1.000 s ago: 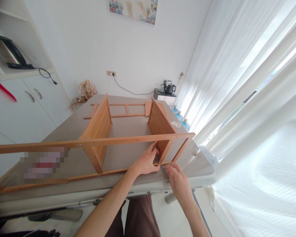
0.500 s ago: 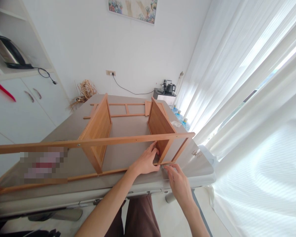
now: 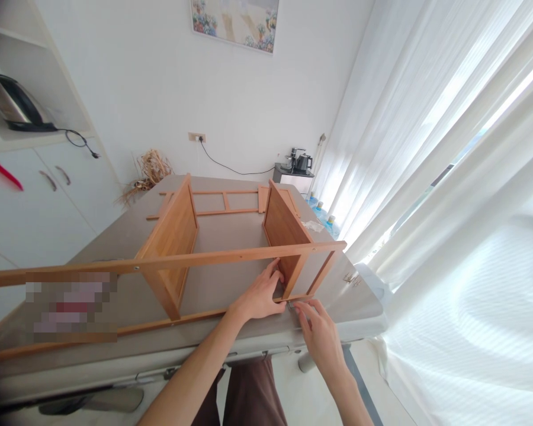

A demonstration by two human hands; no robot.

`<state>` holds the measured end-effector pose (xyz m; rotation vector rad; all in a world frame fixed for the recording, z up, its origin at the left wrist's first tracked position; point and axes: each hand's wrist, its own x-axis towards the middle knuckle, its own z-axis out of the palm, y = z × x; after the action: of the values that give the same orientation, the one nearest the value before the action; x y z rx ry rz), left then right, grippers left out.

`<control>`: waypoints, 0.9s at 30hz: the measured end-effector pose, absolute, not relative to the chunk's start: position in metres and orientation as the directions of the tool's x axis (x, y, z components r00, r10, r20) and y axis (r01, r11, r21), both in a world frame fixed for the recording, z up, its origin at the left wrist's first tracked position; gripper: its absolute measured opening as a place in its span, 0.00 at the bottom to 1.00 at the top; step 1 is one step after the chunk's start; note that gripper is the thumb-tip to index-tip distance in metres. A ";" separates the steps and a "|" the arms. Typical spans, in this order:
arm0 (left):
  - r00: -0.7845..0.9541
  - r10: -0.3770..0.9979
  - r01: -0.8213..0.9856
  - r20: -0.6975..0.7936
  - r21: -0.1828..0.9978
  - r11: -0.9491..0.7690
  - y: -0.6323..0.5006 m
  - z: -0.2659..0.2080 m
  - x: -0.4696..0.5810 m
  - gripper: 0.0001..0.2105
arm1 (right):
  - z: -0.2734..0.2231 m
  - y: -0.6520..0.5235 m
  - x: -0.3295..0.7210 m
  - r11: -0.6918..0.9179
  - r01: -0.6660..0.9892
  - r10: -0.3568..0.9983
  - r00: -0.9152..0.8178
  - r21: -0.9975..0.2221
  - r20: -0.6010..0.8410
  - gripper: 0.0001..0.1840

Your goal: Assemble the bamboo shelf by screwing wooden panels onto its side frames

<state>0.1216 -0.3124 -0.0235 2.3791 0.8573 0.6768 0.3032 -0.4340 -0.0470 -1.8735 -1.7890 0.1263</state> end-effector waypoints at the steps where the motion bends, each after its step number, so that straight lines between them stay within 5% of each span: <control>1: 0.675 0.685 0.425 0.274 0.614 -0.665 -0.312 -0.024 0.122 0.20 | -0.047 -0.434 0.302 0.020 0.898 0.947 0.123 -0.439 0.296 0.18; 15: 0.673 0.686 0.426 0.276 0.613 -0.665 -0.312 -0.024 0.123 0.20 | -0.047 -0.431 0.298 -0.018 0.891 0.926 0.186 -0.454 0.328 0.17; 27: 0.672 0.681 0.406 0.291 0.625 -0.667 -0.312 -0.025 0.123 0.20 | -0.055 -0.436 0.288 -0.039 0.946 0.881 0.184 -0.322 0.435 0.23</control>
<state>0.1228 -0.3115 -0.0247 2.3653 0.8386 0.7021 0.2881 -0.4364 -0.0547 -1.9298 -1.7092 -0.1576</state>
